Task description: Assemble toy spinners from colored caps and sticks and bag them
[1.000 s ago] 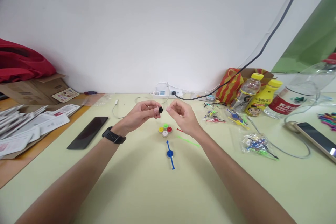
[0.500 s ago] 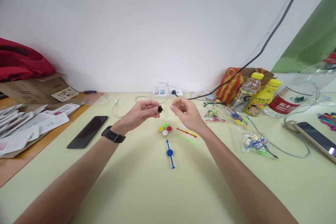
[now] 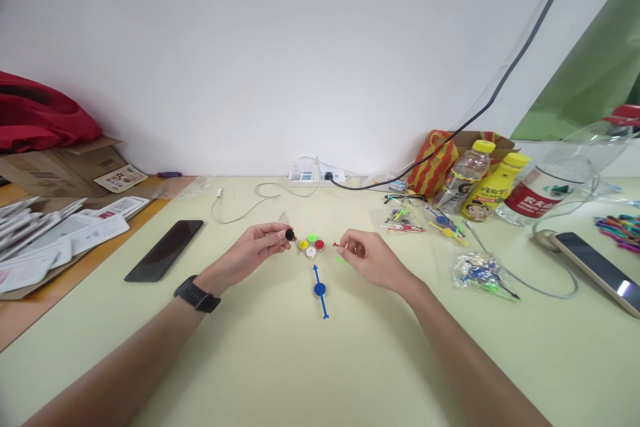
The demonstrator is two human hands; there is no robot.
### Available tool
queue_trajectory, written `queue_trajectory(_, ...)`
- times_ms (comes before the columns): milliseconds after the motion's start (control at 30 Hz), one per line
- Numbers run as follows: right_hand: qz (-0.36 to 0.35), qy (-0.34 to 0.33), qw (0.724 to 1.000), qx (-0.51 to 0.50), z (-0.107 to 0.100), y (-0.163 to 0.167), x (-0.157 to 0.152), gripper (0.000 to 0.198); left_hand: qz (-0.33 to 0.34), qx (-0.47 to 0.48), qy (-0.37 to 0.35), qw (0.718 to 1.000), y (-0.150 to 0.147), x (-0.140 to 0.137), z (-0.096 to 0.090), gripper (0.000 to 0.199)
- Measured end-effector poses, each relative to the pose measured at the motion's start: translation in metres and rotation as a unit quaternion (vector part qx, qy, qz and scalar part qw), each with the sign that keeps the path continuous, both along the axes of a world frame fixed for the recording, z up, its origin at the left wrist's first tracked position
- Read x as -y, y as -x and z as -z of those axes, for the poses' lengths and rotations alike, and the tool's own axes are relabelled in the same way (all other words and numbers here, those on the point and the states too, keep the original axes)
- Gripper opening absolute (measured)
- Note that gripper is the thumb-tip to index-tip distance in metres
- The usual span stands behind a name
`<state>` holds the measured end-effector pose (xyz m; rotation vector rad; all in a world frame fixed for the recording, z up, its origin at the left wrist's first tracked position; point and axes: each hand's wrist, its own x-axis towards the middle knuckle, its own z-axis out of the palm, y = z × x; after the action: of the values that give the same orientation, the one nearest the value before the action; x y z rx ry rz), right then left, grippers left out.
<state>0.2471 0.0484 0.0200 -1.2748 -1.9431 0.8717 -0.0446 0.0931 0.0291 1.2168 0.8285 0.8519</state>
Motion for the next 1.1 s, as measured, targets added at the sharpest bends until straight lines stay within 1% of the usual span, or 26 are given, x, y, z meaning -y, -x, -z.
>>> queue_trajectory(133, -0.01, -0.001, 0.998, 0.063, 0.004, 0.009, 0.017, 0.019, -0.002, 0.006, 0.023, 1.0, 0.002, 0.011, 0.009, 0.029)
queue_trajectory(233, -0.034, -0.013, 0.992, 0.117, 0.001, 0.021, 0.028, 0.018, -0.007, 0.025, 0.032, 0.999, 0.003, 0.012, 0.011, 0.031)
queue_trajectory(333, -0.054, -0.022, 0.988, 0.144, 0.0, 0.03, 0.035, 0.016, -0.01, 0.041, 0.032, 0.999, 0.006, 0.011, 0.011, 0.031)
queue_trajectory(433, -0.051, -0.027, 0.988, 0.146, 0.004, 0.036, 0.037, 0.007, -0.022, 0.043, 0.027, 0.998, 0.01, 0.009, 0.008, 0.03)
queue_trajectory(500, -0.04, -0.037, 0.988, 0.145, 0.007, 0.04, 0.036, 0.005, -0.03, 0.031, 0.013, 0.999, 0.012, 0.009, 0.005, 0.03)
queue_trajectory(667, -0.038, -0.082, 0.986, 0.14, 0.01, 0.044, 0.035, 0.007, -0.031, -0.023, -0.041, 0.998, 0.013, 0.013, -0.001, 0.026)
queue_trajectory(733, -0.029, -0.101, 0.986, 0.129, 0.01, 0.041, 0.035, 0.011, -0.024, -0.041, -0.057, 0.997, 0.012, 0.015, -0.001, 0.024)
queue_trajectory(867, -0.009, -0.111, 0.988, 0.107, 0.01, 0.033, 0.034, 0.017, -0.006, -0.061, -0.077, 0.995, 0.009, 0.018, 0.0, 0.024)
queue_trajectory(967, -0.032, -0.107, 0.988, 0.107, 0.01, 0.032, 0.034, 0.016, -0.007, -0.06, -0.073, 0.995, 0.009, 0.018, -0.001, 0.025)
queue_trajectory(1100, -0.079, -0.117, 0.983, 0.115, 0.011, 0.038, 0.036, 0.015, -0.015, -0.03, -0.053, 0.998, 0.011, 0.018, -0.004, 0.029)
